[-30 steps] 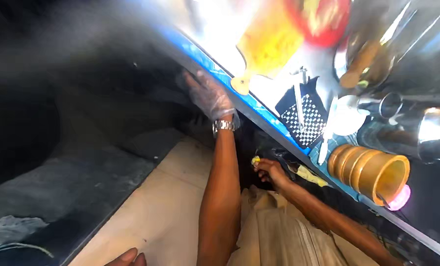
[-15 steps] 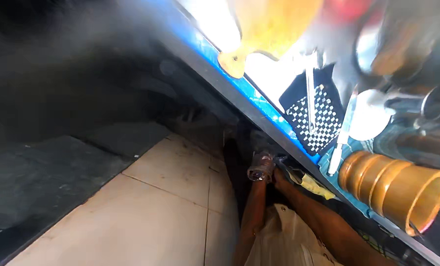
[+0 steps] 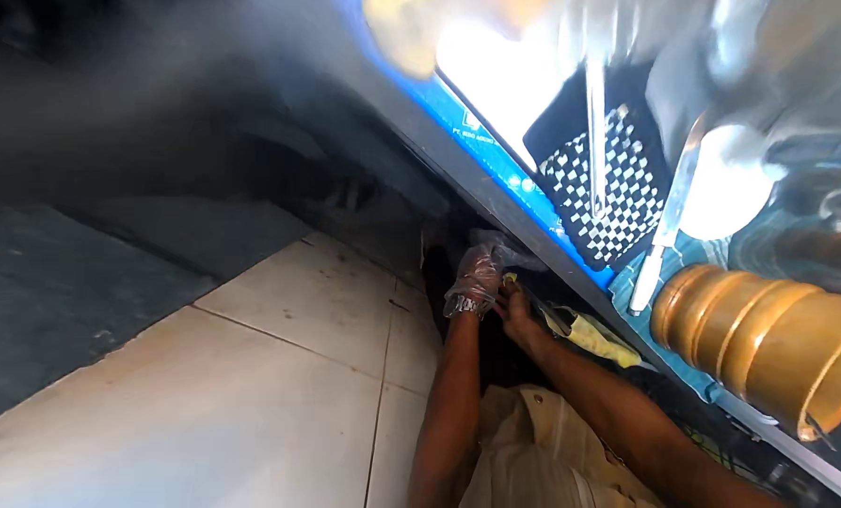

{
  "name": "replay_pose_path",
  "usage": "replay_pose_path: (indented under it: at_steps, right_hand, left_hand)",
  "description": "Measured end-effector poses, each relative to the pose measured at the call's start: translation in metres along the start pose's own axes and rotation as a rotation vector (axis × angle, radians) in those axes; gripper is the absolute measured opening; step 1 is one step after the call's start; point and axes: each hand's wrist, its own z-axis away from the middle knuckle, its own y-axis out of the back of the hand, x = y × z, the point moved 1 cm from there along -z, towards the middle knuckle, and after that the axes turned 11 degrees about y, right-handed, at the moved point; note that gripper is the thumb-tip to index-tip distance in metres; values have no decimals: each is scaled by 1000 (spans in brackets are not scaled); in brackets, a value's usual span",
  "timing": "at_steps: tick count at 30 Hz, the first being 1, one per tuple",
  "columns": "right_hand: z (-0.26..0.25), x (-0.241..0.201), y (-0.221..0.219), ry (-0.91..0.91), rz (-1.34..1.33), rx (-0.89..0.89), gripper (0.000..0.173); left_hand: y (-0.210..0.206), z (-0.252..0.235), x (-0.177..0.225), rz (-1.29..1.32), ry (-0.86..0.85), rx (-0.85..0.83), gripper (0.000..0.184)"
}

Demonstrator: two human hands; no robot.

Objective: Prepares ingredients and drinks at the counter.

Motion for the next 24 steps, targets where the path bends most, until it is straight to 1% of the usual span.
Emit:
replay_pose_path:
  at_steps: [3, 6, 9, 12, 13, 14, 15, 17, 18, 20, 22, 24]
  right_hand:
    - [-5, -4, -3, 20, -76, 35, 43]
    - [-6, -8, -12, 94, -113, 137, 46]
    - [-7, -9, -23, 163, -46, 202, 47]
    - [-22, -6, -25, 188, 48, 202, 48]
    - [-31, -3, -24, 217, 56, 185, 45]
    - [-39, 1, -22, 258, 74, 134, 42]
    - [-46, 3, -19, 316, 96, 39, 40]
    - [-58, 7, -13, 392, 178, -137, 42]
    - [-57, 6, -11, 400, 279, -211, 44]
    - [-58, 8, -8, 375, 566, -345, 45]
    - [-55, 6, -12, 324, 800, -484, 42]
    - [-50, 8, -14, 272, 853, -556, 39]
  left_hand:
    - [6, -1, 4, -95, -53, 53, 35]
    - [10, -3, 6, -132, -55, 82, 34]
    - [10, -4, 5, -125, -27, 75, 34]
    - [15, -4, 11, -108, -42, 42, 35]
    - [17, -5, 14, -96, -52, 32, 35]
    - [17, -9, 17, -90, -60, 26, 35]
    - [16, -14, 18, -86, -70, 25, 36]
    - [12, -24, 21, -118, -83, 13, 43]
    - [12, -28, 22, -146, -87, -3, 46]
    - [18, -31, 23, -160, -92, -21, 42]
    - [28, -30, 23, -69, -85, -17, 33]
    - [33, -25, 22, 41, -51, -16, 31]
